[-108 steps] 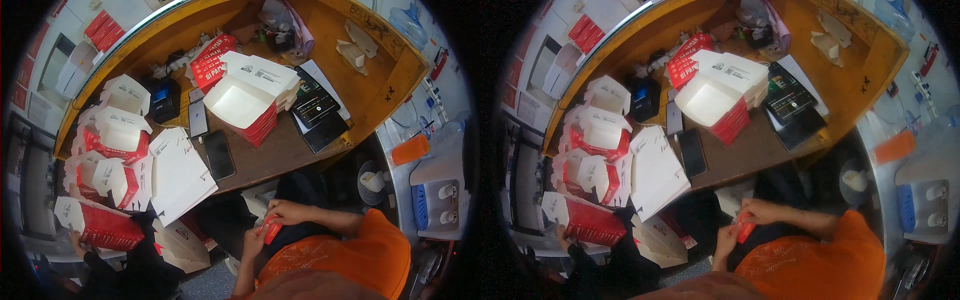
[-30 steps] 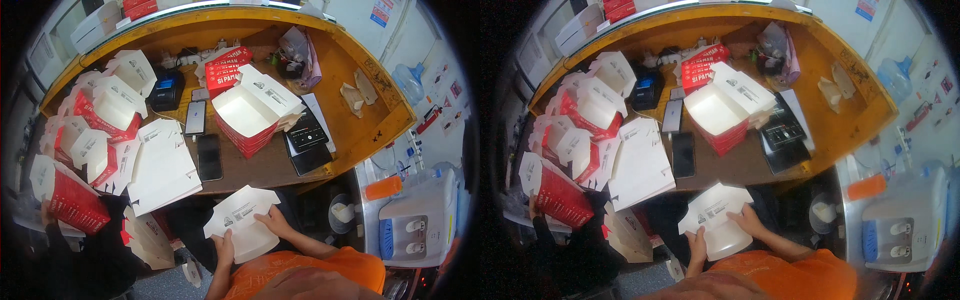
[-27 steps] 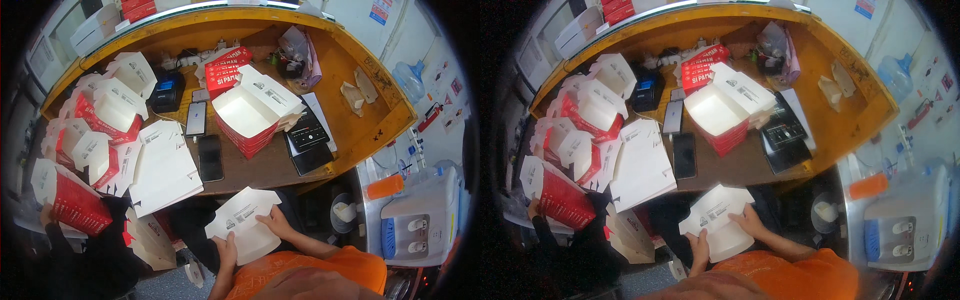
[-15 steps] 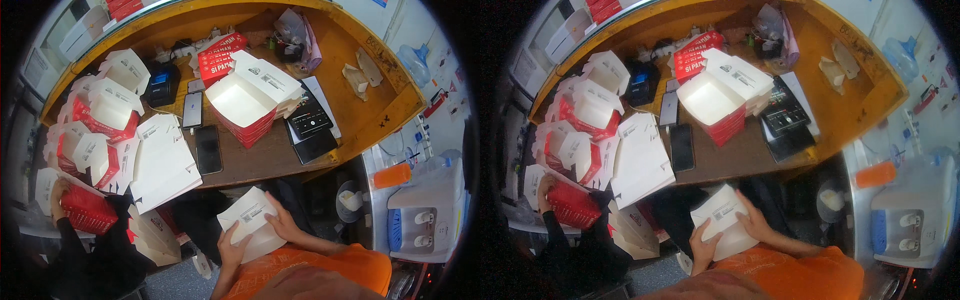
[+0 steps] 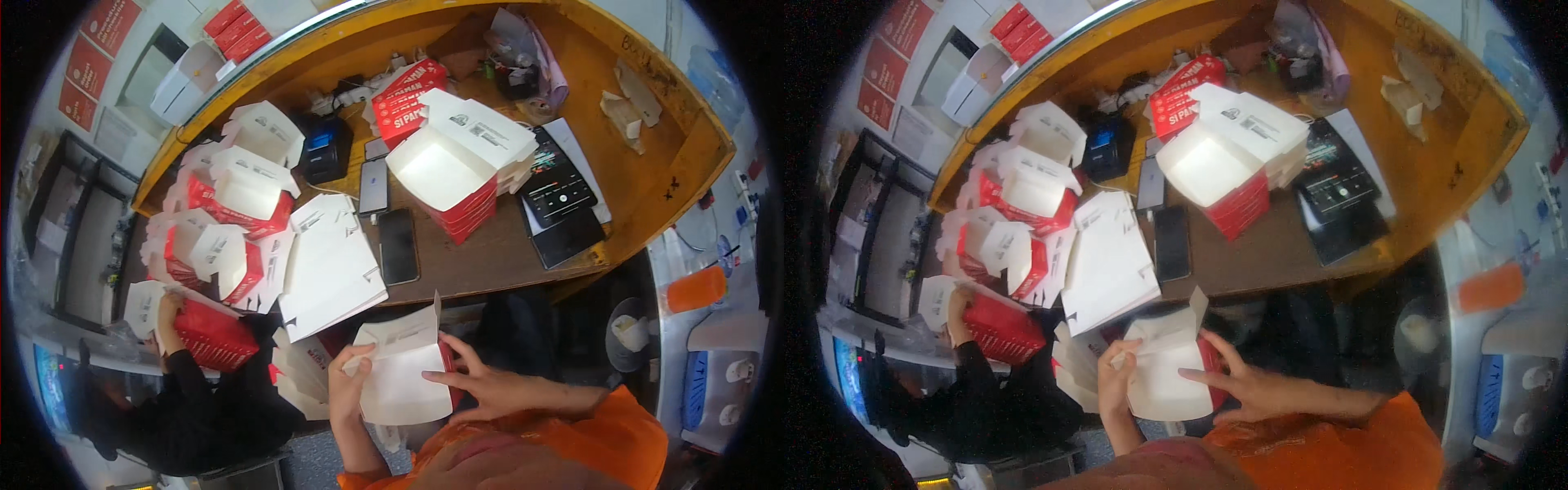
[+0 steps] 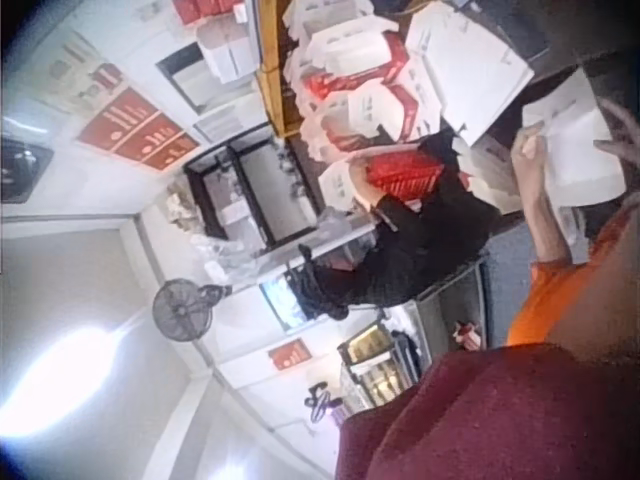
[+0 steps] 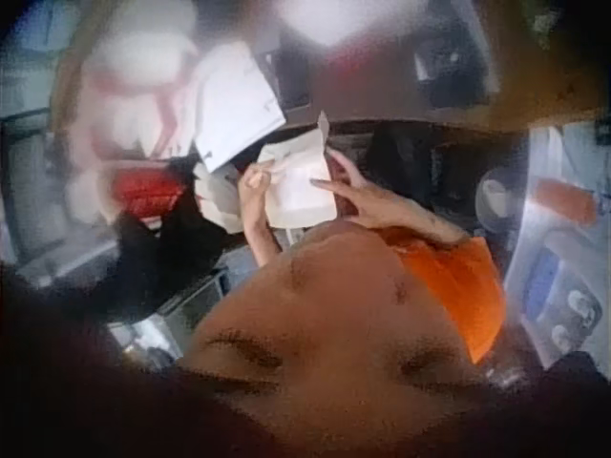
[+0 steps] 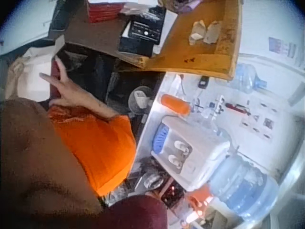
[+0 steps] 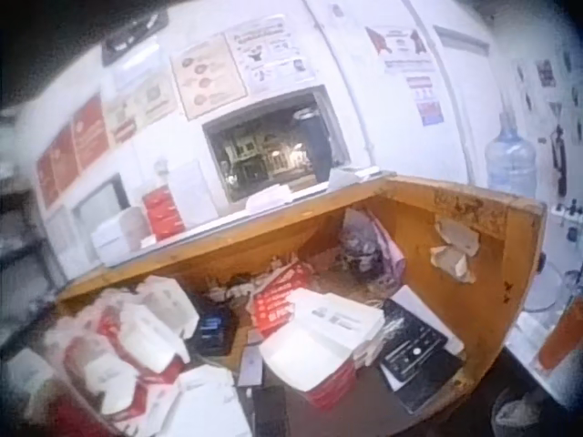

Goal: The person assembles red and white cardboard boxes by folding the flaps and interlocking the tabs. They pick up flat pieces, fold them into box shapes, and stack the finished boxes on the counter.

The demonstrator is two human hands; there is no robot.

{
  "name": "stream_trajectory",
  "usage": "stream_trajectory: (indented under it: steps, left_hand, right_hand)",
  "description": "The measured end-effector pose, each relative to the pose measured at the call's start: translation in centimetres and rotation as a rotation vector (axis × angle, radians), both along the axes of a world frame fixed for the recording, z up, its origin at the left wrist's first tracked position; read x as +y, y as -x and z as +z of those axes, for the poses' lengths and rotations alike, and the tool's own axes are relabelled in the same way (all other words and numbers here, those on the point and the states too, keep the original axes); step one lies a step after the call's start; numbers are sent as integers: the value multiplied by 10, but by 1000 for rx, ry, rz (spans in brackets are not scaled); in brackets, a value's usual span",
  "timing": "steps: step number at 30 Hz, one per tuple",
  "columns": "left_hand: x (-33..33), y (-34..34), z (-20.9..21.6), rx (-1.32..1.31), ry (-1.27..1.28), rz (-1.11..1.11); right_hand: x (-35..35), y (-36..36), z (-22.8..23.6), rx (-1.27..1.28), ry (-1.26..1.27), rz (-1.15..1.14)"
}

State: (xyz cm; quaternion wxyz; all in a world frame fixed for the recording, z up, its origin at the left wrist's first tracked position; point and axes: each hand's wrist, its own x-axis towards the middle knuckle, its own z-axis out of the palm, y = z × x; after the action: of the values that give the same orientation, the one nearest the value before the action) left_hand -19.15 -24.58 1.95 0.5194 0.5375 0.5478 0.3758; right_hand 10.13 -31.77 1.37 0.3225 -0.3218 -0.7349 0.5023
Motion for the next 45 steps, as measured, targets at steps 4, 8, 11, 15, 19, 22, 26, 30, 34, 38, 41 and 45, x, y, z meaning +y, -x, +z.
stream_trajectory:
  steps: [4,8,11,15,19,22,26,30,34,38,41,45]
  left_hand:
    - [32,3,35,-180,-96,-36]
    - [73,-23,101,-183,-466,-185]
    - [98,-69,116,198,-666,-225]
    - [142,-144,103,413,-996,-337]
    - [178,-187,72,599,-1068,-424]
    - [183,-179,62,645,-1023,-430]
    - [184,-176,56,610,-1113,-376]
    - [185,-183,46,570,-1152,-328]
    - [184,-188,42,600,-1239,-340]
    - [179,-202,50,725,-1145,-492]
    - [177,-207,47,766,-1257,-559]
    - [177,-217,45,809,-1216,-638]
  right_hand:
    - [31,-11,7,203,-318,-192]
    - [85,-56,74,21,-651,-855]
    - [137,-67,88,-174,-631,-1084]
    - [171,-46,69,-209,-633,-1126]
    - [194,-41,35,-456,-703,-1277]
    - [186,-35,29,-174,-793,-1148]
    - [178,-60,10,-352,-726,-982]
    - [186,-63,11,-467,-884,-925]
    - [184,-73,12,-433,-829,-839]
    - [175,-69,16,-608,-870,-854]
    - [167,-75,18,-765,-873,-888]
    - [173,-87,8,-680,-841,-830]
